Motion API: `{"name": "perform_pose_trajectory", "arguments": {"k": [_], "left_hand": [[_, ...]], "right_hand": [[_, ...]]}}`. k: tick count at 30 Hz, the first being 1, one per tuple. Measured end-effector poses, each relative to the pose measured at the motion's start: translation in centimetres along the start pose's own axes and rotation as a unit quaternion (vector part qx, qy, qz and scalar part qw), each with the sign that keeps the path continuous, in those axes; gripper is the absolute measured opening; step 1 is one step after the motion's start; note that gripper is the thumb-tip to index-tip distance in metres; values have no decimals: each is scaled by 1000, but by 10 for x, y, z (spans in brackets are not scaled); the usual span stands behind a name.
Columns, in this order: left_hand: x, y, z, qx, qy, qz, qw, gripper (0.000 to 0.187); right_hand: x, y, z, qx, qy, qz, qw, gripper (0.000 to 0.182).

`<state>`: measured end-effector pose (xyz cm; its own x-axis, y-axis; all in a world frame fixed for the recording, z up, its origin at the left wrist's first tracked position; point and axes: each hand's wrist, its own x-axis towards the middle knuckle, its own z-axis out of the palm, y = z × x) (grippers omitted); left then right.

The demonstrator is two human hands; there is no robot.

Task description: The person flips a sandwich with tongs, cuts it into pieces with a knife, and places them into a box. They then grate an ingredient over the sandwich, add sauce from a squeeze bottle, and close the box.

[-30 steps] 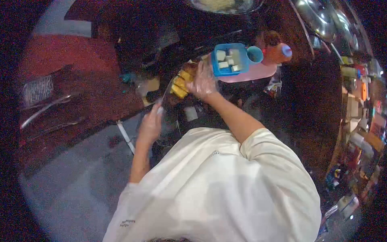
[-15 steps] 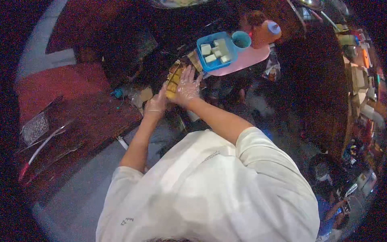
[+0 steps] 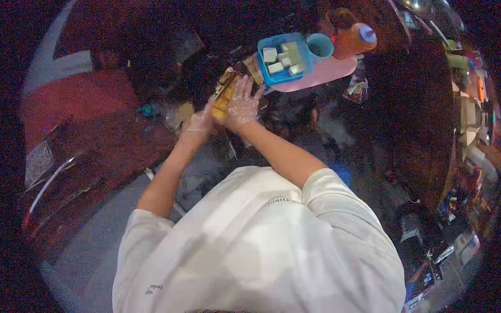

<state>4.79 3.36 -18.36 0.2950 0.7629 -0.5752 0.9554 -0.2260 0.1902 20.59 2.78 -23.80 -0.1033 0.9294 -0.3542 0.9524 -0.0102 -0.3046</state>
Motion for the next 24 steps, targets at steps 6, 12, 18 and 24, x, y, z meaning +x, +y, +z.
{"name": "perform_pose_trajectory", "arguments": {"k": [6,12,18,24], "left_hand": [[-19,0,-5,7,22,-11,1000,61],[-12,-45,88,20,74,-13,997,54],[-3,-53,121,19,164,46,985,67],[-7,-50,94,-6,72,-12,997,64]], "right_hand": [[0,0,22,65,106,-10,992,124],[1,-1,17,20,60,-18,998,125],[3,1,27,2,72,-16,997,125],[3,-5,19,-11,92,-17,996,120]]}}
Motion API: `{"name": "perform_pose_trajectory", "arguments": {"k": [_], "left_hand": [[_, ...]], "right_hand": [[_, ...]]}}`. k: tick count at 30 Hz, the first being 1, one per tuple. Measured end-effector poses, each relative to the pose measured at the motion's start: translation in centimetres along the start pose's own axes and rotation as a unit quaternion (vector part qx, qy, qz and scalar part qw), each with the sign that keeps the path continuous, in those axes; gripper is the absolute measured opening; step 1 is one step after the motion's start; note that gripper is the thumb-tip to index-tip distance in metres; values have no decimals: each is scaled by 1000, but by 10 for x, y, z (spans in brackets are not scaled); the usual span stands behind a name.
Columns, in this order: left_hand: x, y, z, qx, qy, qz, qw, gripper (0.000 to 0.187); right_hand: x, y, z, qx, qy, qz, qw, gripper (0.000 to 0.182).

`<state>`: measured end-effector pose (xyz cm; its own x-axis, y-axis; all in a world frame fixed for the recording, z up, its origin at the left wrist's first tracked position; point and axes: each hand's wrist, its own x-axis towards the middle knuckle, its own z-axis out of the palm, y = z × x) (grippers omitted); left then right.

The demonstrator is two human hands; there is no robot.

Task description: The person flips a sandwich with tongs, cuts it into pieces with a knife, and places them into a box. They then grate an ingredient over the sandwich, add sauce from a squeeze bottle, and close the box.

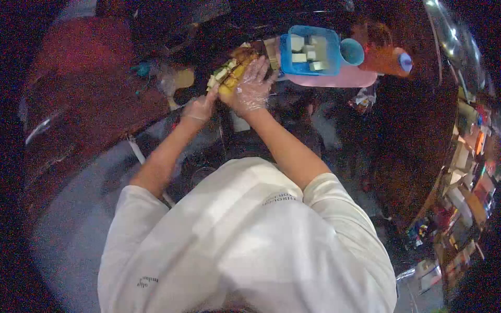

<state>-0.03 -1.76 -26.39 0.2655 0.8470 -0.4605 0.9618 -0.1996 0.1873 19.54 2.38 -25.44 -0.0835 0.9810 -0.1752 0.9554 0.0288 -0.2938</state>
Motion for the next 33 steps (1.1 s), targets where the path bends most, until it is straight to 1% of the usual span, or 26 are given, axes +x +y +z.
{"name": "perform_pose_trajectory", "arguments": {"k": [1,3,5,6,8,9,11,12,14,15,16,18,20,21,23,24,27,28,30,32,33], "left_hand": [[-2,4,-7,-4,-22,-2,1000,65],[1,6,-10,-4,-6,8,1000,64],[2,3,-2,-17,8,-8,1000,61],[-2,4,-9,-19,10,-14,1000,61],[-10,10,-32,-11,-35,-4,999,62],[-14,9,-29,-14,-32,-6,999,62],[-22,3,-15,21,-54,-30,998,60],[-20,1,0,20,-52,-31,998,60],[-17,-4,30,1,105,14,994,57],[-18,-6,30,0,103,15,995,57],[-20,-8,31,-3,97,18,995,58],[-26,-10,32,-9,92,20,995,59],[-22,-16,30,16,5,-9,1000,61],[-20,-16,29,19,5,-6,1000,61],[-20,-13,29,-10,43,11,999,64],[-24,-6,24,-14,27,-8,999,66],[-48,-11,12,-35,19,-3,999,66],[-55,-5,-3,-30,21,-3,999,66],[-72,5,-38,27,-68,-54,996,61],[-89,12,-61,26,-78,-69,994,59],[-95,13,-68,19,-90,-80,993,57]], "right_hand": [[-1,1,1,-3,-2,-7,1000,120],[0,1,3,-31,1,-9,999,122],[-1,-1,7,-34,-5,-5,999,122],[0,-1,8,-38,-10,-2,999,123],[0,-1,4,-37,-20,-6,999,124],[1,-1,2,-36,-26,-4,999,125],[1,-1,0,-29,-32,-6,999,126],[1,-2,0,-30,-35,-1,999,127],[1,-3,3,-31,-40,5,999,128],[1,-3,4,-27,-31,-2,999,128],[1,-1,4,-25,-22,-8,999,129],[-1,0,1,-35,-39,-7,999,129],[4,-1,-5,-38,-45,-1,998,128],[5,-2,-6,-40,-47,3,998,128],[2,-5,-4,-39,-52,6,998,127],[0,-3,-5,-49,-53,-2,997,126],[2,0,-1,-49,-34,-13,998,126],[1,0,2,-39,-23,-13,999,125],[-1,0,4,-19,-16,-9,1000,126],[-3,2,-4,1,-6,0,1000,127],[-7,7,-11,18,-11,-12,1000,128]]}}
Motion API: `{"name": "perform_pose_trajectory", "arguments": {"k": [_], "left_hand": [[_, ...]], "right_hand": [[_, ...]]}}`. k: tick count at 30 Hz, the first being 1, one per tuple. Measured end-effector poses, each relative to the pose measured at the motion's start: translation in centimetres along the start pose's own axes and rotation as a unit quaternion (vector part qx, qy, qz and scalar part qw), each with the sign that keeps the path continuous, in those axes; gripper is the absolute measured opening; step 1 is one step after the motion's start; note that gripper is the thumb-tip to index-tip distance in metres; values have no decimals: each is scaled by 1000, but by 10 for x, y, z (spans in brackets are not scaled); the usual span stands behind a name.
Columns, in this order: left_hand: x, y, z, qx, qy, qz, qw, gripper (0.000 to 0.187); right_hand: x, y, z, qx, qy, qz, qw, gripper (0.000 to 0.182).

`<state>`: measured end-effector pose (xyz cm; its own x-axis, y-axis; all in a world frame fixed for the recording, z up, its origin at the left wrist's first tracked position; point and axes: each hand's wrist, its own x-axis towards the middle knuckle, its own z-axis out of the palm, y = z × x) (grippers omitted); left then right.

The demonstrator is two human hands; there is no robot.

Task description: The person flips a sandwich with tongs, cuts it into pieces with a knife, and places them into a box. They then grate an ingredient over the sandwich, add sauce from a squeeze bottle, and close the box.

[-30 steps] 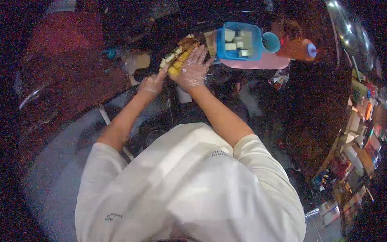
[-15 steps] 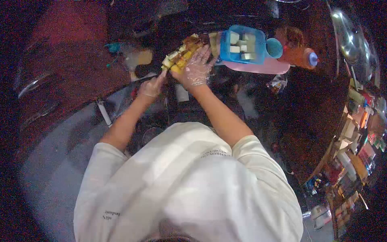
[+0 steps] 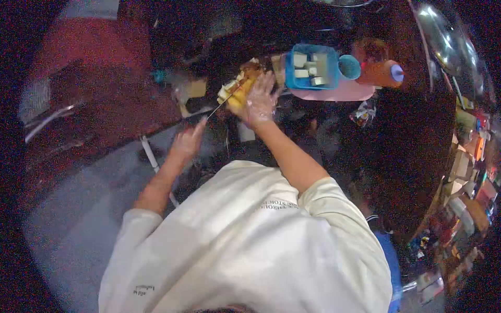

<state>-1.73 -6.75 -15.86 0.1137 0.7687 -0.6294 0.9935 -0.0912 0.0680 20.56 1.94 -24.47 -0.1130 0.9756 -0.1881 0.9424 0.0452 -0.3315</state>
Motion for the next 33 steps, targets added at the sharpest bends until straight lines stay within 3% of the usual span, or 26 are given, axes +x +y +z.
{"name": "perform_pose_trajectory", "arguments": {"k": [4,5,10,12,13,16,17,25,29,33], "left_hand": [[12,20,-7,-59,26,12,998,54],[28,26,0,-58,88,61,992,55],[86,58,-11,-13,67,115,991,56],[88,62,-14,0,44,100,994,58],[89,59,-8,-7,84,117,990,59],[89,61,-4,30,52,102,993,59],[89,62,-5,34,50,102,993,59],[93,65,6,30,91,134,986,60],[95,71,-1,42,54,97,993,61],[94,66,7,24,97,142,985,54]], "right_hand": [[-18,18,0,37,-1,-2,999,132],[-21,22,4,56,-19,-5,998,131],[-20,27,13,42,-26,1,999,130],[-20,28,14,48,-21,-9,999,130],[-22,27,15,44,18,-17,999,129],[-20,26,9,69,-17,3,997,129],[-20,26,5,23,-39,-5,999,128],[-20,29,12,18,-27,-14,999,122],[-19,28,24,47,-3,-4,999,122],[-20,30,15,42,-36,-16,998,122]]}}
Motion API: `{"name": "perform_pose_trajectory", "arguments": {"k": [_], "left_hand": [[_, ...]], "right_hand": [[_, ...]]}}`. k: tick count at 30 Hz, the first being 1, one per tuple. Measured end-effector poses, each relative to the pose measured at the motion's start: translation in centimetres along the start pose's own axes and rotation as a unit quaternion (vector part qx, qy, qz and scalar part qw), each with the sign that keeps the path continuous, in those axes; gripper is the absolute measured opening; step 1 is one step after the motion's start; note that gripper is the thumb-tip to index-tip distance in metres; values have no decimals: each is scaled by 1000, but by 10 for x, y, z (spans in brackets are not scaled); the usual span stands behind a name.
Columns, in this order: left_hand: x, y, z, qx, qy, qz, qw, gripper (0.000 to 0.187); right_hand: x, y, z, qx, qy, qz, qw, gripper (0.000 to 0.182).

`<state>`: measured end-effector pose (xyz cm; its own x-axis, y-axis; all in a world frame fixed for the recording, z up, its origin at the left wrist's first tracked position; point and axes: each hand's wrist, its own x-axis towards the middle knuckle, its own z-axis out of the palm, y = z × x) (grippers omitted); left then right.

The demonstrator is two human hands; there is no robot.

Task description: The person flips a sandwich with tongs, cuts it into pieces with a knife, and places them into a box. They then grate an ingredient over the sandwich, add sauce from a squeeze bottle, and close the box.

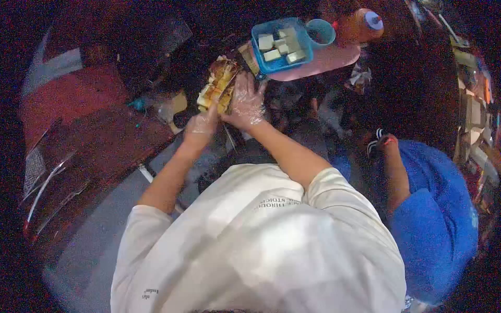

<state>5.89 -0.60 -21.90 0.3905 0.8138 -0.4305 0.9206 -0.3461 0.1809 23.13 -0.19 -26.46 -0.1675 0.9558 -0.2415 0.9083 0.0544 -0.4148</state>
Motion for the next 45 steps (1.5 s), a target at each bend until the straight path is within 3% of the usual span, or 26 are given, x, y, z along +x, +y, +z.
{"name": "perform_pose_trajectory", "arguments": {"k": [3,6,10,12,16,22,24,31,35,37,42,45], "left_hand": [[-3,0,-5,2,15,-7,1000,57],[-12,7,-49,-5,-86,-40,996,56],[-22,-8,-6,2,-86,-58,995,60],[-22,-20,26,-12,-25,-37,999,64],[-20,-27,54,-15,9,-13,1000,67],[-16,-27,66,0,68,-8,998,65],[-16,-23,55,-17,-11,-40,999,70],[-9,-17,46,-45,-17,-59,997,72],[-9,-11,22,-65,-87,-76,991,70],[-8,-10,14,-51,-133,-97,985,69],[-39,-22,33,-9,-10,-34,999,67],[-53,-31,44,-5,-17,-29,999,69]], "right_hand": [[-1,0,2,-22,2,-15,1000,121],[-1,0,5,-3,28,-14,999,122],[-1,3,13,-7,39,-15,999,122],[0,4,17,12,69,-18,997,122],[0,6,21,5,116,-37,993,123],[1,4,25,18,93,-26,995,123],[1,5,24,19,85,-36,996,124],[-1,6,29,18,103,-59,993,129],[0,11,28,13,47,-57,997,128],[-1,8,28,7,62,-53,997,129],[-1,3,21,-26,59,-50,997,131],[0,-3,13,-15,54,-35,998,131]]}}
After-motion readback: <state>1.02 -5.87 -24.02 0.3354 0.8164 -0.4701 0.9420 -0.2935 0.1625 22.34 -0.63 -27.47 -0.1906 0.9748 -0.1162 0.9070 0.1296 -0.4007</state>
